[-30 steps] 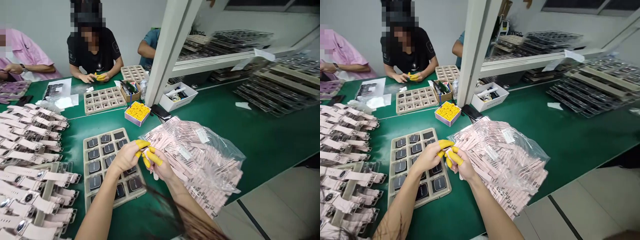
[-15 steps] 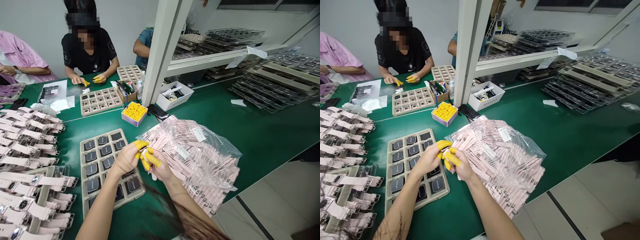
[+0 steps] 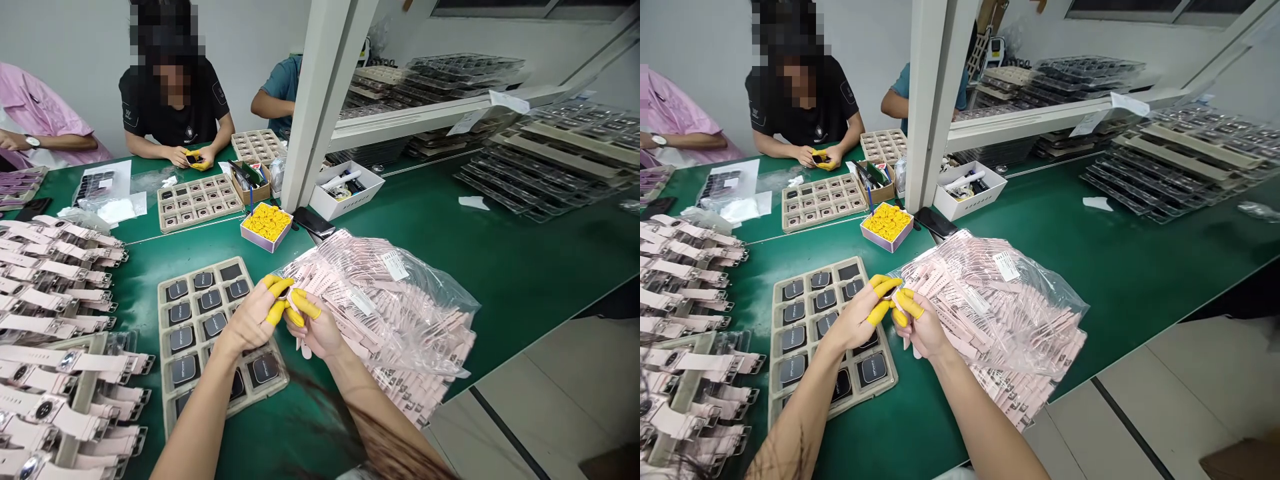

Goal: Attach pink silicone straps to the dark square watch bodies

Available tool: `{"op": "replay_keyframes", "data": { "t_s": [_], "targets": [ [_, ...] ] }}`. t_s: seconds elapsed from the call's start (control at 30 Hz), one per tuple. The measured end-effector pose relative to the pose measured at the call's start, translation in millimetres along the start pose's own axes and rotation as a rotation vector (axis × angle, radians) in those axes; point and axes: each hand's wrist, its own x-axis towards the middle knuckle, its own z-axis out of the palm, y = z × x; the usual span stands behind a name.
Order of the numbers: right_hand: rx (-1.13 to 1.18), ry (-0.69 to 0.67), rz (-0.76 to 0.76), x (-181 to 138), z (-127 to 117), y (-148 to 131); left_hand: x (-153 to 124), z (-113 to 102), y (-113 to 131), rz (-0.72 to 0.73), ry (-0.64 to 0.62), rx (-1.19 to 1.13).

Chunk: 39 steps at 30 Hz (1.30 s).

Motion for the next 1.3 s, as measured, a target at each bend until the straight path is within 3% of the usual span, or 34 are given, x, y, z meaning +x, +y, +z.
{"op": "replay_keyframes", "data": {
  "t_s": [0.27, 0.5, 0.7, 0.83, 0.9, 0.93, 1.0, 1.07, 1.17, 1.23, 1.3],
  "targets": [
    [-0.082, 0.024, 0.125, -0.5, -3.6, -7.5, 0.7, -3.6, 3.1, -0.054, -0.131, 0.288],
    [-0.130, 0.087, 0.063, -1.9, 1.2, -2.6, -2.6, -9.4, -6.6, -0.140, -0.059, -0.125],
    [-0.159, 0.024, 0.071, -4.4, 4.7, 0.4, 3.9, 1.9, -6.3, -0.205, 0.288, -0.413],
    [-0.314, -0.084, 0.259, -5.6, -0.2, -0.1, 7.3, -6.2, -13.8, -0.388, 0.719, -0.750],
    [-0.427, -0.089, 0.289, -4.3, -4.1, -1.8, 6.1, -15.4, -20.5, -0.450, 0.946, -0.768],
    [-0.460, -0.063, 0.256, -3.2, -5.7, -2.6, 5.2, -18.9, -23.4, -0.468, 1.000, -0.750],
    [-0.468, 0.005, 0.121, -0.9, -6.9, -2.9, 3.5, -20.8, -26.7, -0.486, 0.925, -0.702],
    [-0.420, 0.030, -0.008, 0.7, -5.2, -1.1, 2.4, -14.8, -26.1, -0.452, 0.633, -0.619],
    [-0.326, -0.020, -0.051, 0.5, 0.5, 3.8, 1.6, 0.0, -21.4, -0.250, 0.202, -0.352],
    [-0.277, -0.048, -0.016, -0.6, 3.5, 6.2, 1.1, 5.6, -19.0, -0.121, 0.065, -0.191],
    [-0.243, -0.066, 0.029, -1.3, 4.9, 6.7, 0.5, 5.6, -18.5, -0.052, 0.011, -0.135]
  ]
}}
